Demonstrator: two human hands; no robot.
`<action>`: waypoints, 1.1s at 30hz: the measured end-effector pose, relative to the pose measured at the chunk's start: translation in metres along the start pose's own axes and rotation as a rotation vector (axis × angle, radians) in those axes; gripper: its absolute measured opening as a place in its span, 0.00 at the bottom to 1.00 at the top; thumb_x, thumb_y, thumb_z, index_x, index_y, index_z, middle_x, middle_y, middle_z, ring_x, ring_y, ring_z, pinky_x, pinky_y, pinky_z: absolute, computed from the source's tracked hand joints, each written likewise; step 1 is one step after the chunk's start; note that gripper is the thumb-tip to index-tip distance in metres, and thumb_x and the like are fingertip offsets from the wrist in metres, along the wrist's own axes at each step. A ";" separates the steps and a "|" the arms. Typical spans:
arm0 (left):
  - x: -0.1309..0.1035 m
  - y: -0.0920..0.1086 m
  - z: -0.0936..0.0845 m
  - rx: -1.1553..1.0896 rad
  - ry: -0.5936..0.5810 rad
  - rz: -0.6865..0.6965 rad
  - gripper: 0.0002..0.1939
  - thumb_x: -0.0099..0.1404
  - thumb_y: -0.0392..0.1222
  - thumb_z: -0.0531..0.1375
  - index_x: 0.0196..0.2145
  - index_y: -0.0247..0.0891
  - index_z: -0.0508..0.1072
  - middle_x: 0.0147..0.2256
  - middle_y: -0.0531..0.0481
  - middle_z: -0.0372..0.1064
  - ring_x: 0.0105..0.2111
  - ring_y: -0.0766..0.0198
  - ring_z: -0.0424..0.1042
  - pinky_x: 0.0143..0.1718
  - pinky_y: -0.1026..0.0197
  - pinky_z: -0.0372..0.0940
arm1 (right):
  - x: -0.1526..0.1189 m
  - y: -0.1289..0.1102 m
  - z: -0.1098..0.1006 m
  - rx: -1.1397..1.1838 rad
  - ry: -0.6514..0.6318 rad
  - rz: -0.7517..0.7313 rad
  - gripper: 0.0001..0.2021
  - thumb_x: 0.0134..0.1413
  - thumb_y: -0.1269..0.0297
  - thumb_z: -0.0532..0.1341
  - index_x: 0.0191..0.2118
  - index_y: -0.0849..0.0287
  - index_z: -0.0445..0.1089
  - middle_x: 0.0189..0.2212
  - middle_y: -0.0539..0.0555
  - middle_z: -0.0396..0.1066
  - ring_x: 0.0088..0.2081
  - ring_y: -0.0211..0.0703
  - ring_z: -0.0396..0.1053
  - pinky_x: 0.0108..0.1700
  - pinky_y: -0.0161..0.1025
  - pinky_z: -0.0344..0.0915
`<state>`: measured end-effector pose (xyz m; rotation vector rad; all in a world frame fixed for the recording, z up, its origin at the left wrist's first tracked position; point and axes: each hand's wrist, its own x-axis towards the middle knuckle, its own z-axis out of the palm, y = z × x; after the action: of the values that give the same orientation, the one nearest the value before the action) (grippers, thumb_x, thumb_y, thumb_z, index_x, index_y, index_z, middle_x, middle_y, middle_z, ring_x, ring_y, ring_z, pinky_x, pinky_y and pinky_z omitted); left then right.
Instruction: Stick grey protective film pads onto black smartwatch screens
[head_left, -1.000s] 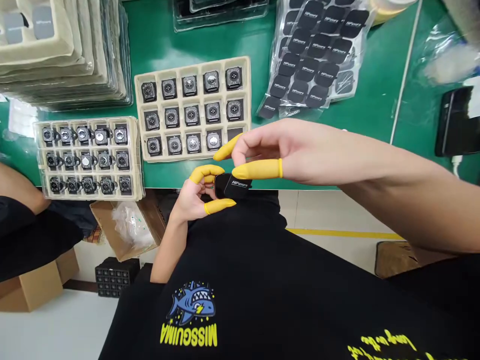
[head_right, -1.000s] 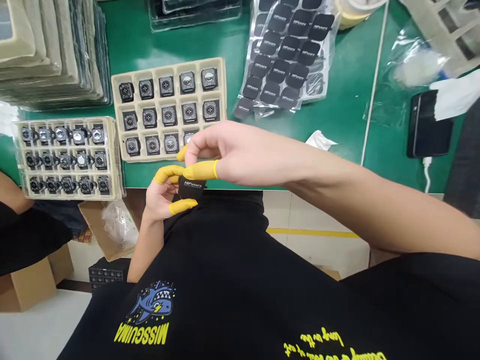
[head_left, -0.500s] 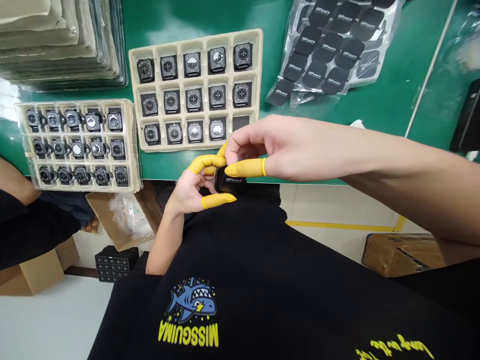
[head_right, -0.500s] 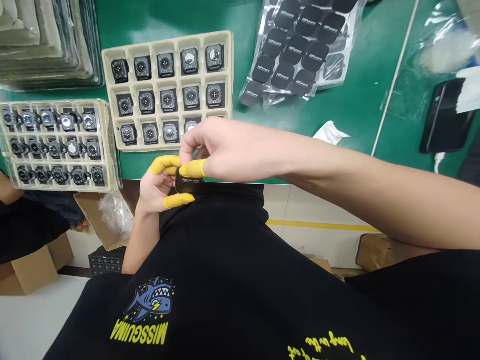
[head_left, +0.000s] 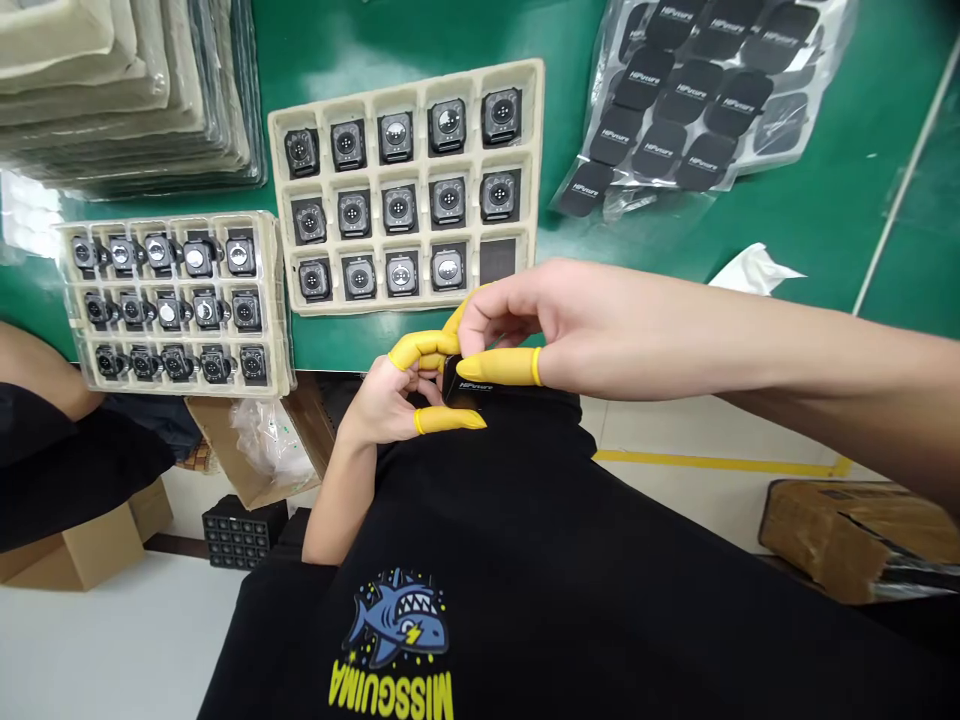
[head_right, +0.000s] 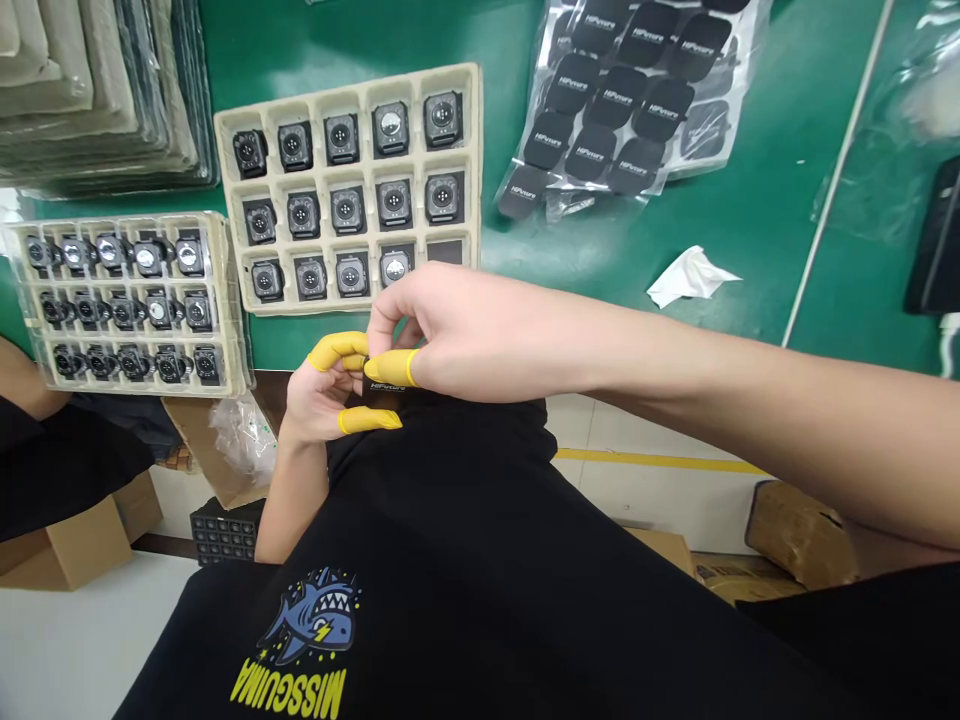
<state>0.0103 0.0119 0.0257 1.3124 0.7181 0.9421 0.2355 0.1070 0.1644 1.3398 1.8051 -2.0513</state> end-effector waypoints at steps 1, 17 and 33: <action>-0.001 0.000 -0.001 0.015 -0.004 -0.014 0.43 0.57 0.61 0.81 0.62 0.44 0.72 0.39 0.55 0.79 0.29 0.70 0.78 0.31 0.70 0.76 | 0.001 0.000 0.000 0.002 0.000 0.003 0.09 0.62 0.65 0.75 0.36 0.57 0.74 0.31 0.49 0.75 0.26 0.35 0.60 0.29 0.40 0.50; -0.003 -0.003 -0.007 0.005 -0.023 -0.077 0.46 0.54 0.60 0.83 0.62 0.42 0.71 0.41 0.50 0.83 0.26 0.69 0.79 0.31 0.67 0.78 | 0.006 0.003 0.001 -0.017 0.004 -0.049 0.08 0.59 0.65 0.75 0.35 0.56 0.75 0.31 0.49 0.76 0.28 0.36 0.63 0.30 0.40 0.53; -0.001 -0.005 -0.002 -0.013 0.001 -0.041 0.44 0.54 0.62 0.82 0.61 0.44 0.74 0.39 0.53 0.80 0.30 0.68 0.79 0.30 0.68 0.77 | 0.007 0.012 0.000 0.026 0.009 -0.077 0.13 0.60 0.58 0.78 0.35 0.56 0.76 0.30 0.50 0.76 0.27 0.36 0.60 0.31 0.42 0.51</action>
<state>0.0088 0.0122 0.0201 1.2816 0.7363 0.9132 0.2380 0.1066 0.1512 1.3079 1.8679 -2.1170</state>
